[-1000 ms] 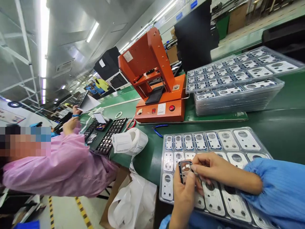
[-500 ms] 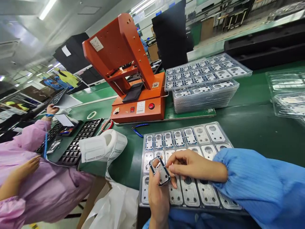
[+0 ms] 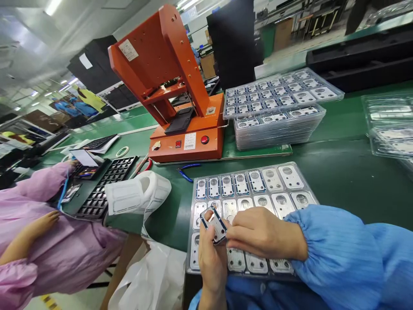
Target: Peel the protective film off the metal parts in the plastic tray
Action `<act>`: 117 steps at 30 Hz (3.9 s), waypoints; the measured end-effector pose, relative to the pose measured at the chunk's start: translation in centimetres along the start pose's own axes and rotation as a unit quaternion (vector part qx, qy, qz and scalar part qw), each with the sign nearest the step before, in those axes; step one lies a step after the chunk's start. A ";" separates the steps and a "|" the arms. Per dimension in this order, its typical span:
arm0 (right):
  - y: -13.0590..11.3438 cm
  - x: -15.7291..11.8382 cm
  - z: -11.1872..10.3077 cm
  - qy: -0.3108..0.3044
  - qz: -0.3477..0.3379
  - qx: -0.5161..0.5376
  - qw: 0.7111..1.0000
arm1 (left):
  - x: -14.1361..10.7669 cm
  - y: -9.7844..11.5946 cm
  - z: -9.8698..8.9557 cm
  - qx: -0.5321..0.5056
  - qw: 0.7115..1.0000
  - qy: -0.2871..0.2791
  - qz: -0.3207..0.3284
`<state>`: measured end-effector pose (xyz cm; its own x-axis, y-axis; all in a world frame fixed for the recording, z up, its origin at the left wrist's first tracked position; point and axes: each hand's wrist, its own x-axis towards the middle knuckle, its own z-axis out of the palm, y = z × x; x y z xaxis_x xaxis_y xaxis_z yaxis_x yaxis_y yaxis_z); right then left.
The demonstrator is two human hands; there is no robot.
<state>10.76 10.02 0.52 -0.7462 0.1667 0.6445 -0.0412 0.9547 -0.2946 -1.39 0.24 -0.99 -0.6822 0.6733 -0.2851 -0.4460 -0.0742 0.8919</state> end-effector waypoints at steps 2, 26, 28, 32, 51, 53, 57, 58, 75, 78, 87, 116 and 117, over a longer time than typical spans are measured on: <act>-0.1 0.1 -0.1 -0.018 -0.011 -0.025 0.999 | 0.1 -0.4 -0.3 0.045 0.998 0.024 0.022; 0.1 -0.3 0.0 -0.115 0.050 0.005 0.992 | -0.6 0.0 0.1 0.278 0.957 -0.026 0.085; 0.2 -0.2 -0.3 -0.129 0.067 0.025 0.989 | -0.8 -0.2 0.1 0.304 0.947 -0.033 0.095; 0.7 0.0 -0.8 -0.131 0.114 0.071 0.982 | -1.1 -0.5 0.0 0.316 0.943 -0.041 0.091; 0.0 0.3 -0.9 -0.051 -0.061 -0.102 0.992 | -0.2 -0.5 -0.1 0.164 0.986 -0.005 0.035; 0.0 0.3 -0.9 -0.049 -0.068 -0.103 0.991 | -0.3 -0.5 -0.2 0.176 0.984 -0.004 0.042; 0.0 0.1 -0.7 -0.044 -0.064 -0.104 0.992 | -0.4 -0.4 -0.3 0.216 0.975 -0.009 0.050; 0.0 0.1 -0.6 -0.044 -0.061 -0.103 0.992 | -0.4 -0.3 -0.3 0.227 0.972 -0.013 0.053; 0.4 -0.4 0.3 -0.153 0.025 -0.055 0.986 | -1.0 -1.3 0.2 0.359 0.928 -0.034 0.092; 0.4 -0.3 0.2 -0.133 0.026 -0.059 0.989 | -1.1 -1.3 0.2 0.339 0.937 -0.029 0.084; 0.0 0.3 -0.1 -0.025 -0.022 -0.065 0.997 | -0.9 -0.9 -0.1 0.293 0.954 -0.027 0.051; -0.4 0.4 0.7 0.094 0.205 0.253 0.941 | -0.9 -0.7 0.2 0.295 0.951 -0.037 0.090; -0.6 0.3 0.7 0.103 0.166 0.241 0.951 | -0.9 -0.8 -0.1 0.283 0.954 -0.034 0.097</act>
<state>10.09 9.37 0.44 -0.6272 0.5314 0.5694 -0.1625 0.6257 -0.7629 -0.44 -0.33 -1.50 -0.6725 0.7346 -0.0901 0.0819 0.1949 0.9774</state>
